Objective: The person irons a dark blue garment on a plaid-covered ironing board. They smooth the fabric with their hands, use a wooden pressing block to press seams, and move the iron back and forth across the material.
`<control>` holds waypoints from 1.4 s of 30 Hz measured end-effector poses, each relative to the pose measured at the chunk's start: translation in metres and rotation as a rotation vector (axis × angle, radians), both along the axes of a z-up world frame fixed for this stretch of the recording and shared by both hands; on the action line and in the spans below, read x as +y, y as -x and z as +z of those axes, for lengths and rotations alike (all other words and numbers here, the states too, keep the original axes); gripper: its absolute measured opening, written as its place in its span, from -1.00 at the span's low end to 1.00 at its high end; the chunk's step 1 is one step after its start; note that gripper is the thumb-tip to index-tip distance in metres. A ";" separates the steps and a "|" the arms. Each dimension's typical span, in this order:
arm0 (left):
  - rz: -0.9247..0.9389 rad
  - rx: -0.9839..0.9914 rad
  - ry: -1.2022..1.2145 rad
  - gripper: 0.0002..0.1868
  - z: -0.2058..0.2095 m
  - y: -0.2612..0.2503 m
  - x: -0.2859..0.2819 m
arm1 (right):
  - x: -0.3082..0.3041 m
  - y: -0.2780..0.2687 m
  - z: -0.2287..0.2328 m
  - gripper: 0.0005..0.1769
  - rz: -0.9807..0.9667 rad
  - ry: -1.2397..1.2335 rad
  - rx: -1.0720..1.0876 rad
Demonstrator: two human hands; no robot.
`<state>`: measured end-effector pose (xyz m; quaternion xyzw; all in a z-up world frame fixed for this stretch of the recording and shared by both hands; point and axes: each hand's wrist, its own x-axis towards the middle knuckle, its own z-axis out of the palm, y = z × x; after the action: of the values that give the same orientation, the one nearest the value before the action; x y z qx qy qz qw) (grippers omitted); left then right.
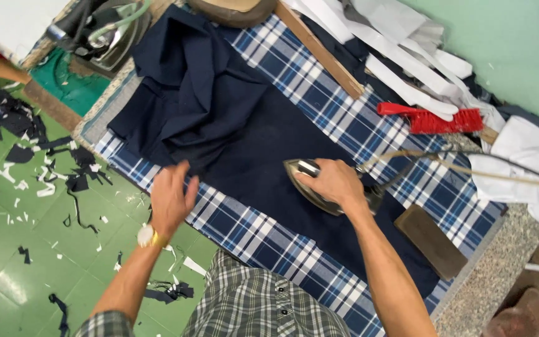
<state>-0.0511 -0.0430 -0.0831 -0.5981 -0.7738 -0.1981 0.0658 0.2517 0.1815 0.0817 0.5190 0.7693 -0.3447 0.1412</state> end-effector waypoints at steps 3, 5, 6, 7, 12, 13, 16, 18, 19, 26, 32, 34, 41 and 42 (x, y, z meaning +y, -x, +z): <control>-0.257 -0.149 -0.022 -0.69 -0.096 -0.067 -0.043 | 0.004 0.020 0.002 -0.33 0.048 -0.040 0.068; -0.441 -0.271 -0.016 -0.78 -0.080 -0.126 -0.033 | 0.006 0.044 -0.007 -0.32 0.063 -0.061 0.103; -0.660 -0.346 -0.044 -0.86 -0.019 -0.157 -0.011 | 0.008 0.057 -0.016 -0.32 0.089 -0.088 0.085; -0.898 -0.436 -0.070 -0.80 0.047 -0.190 0.002 | 0.012 0.063 -0.027 -0.32 0.097 -0.114 0.055; -1.011 -0.510 0.128 -0.68 -0.036 -0.333 0.054 | 0.027 0.098 -0.038 -0.40 0.078 -0.085 0.178; -0.992 -0.512 0.245 -0.42 -0.043 -0.360 0.072 | 0.028 0.104 -0.045 -0.42 0.093 -0.081 0.279; -1.047 -0.489 0.113 -0.25 0.003 -0.409 0.134 | 0.023 0.100 -0.042 -0.36 0.059 -0.052 0.271; -1.025 -0.494 0.054 -0.11 0.009 -0.438 0.157 | 0.028 0.093 -0.030 -0.35 0.072 -0.040 0.248; -1.005 -0.478 0.008 0.03 0.009 -0.445 0.171 | 0.028 0.097 -0.024 -0.33 0.081 -0.030 0.246; -0.790 -0.566 0.040 -0.06 -0.008 -0.367 0.151 | 0.030 0.098 -0.026 -0.36 0.153 0.001 0.166; -0.905 -0.657 0.042 -0.12 0.006 -0.339 0.108 | 0.024 0.085 -0.028 -0.28 0.090 -0.038 0.133; -0.954 -0.682 0.056 -0.13 0.010 -0.326 0.088 | 0.024 0.078 -0.031 -0.27 0.082 -0.024 0.111; -1.150 -0.722 0.134 -0.16 0.014 -0.234 0.032 | 0.011 0.029 -0.014 -0.28 0.015 0.062 0.035; -1.088 -0.732 0.246 -0.08 0.005 -0.201 0.021 | 0.008 0.020 -0.007 -0.30 -0.017 0.089 0.019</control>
<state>0.1503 -0.0224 -0.0777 -0.8005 -0.3510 -0.3038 -0.3792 0.2320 0.1894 0.0751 0.5155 0.7500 -0.3847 0.1540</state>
